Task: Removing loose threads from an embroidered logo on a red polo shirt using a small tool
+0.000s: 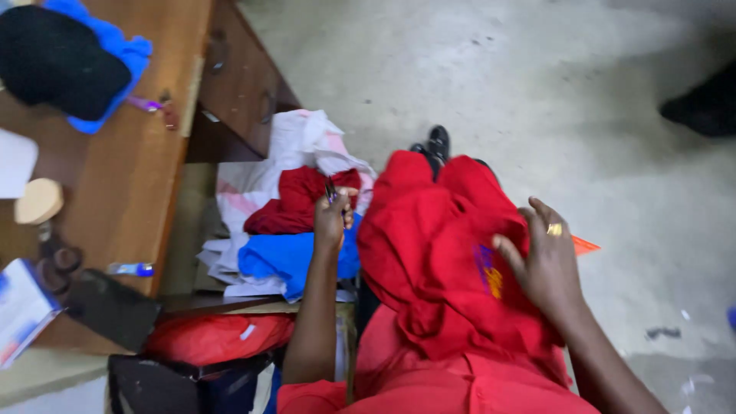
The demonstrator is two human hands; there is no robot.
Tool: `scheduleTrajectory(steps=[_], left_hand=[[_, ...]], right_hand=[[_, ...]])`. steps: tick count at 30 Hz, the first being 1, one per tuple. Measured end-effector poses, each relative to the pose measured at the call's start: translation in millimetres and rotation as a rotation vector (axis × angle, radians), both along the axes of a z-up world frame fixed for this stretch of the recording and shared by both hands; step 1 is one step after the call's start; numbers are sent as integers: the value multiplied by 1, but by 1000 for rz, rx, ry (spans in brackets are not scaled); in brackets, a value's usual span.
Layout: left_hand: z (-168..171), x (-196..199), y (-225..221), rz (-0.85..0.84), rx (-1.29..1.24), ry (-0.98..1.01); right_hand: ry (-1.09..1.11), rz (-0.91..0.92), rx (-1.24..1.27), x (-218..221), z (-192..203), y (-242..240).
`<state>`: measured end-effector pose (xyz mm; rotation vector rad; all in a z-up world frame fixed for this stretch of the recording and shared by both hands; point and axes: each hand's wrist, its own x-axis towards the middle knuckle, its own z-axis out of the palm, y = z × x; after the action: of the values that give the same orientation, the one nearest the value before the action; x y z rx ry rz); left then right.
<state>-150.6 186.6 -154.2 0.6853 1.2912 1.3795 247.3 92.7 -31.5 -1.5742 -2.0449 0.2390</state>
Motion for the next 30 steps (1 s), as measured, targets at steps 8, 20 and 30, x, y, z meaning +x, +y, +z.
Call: scheduleTrajectory(steps=[8, 20, 30], left_hand=[[-255, -102, 43, -2, -261, 166], [-342, -175, 130, 559, -363, 10], [-277, -215, 155, 891, 46, -445]], right_hand=[[-410, 509, 75, -41, -251, 2], [-257, 372, -291, -59, -309, 58], [273, 152, -918, -112, -166, 100]])
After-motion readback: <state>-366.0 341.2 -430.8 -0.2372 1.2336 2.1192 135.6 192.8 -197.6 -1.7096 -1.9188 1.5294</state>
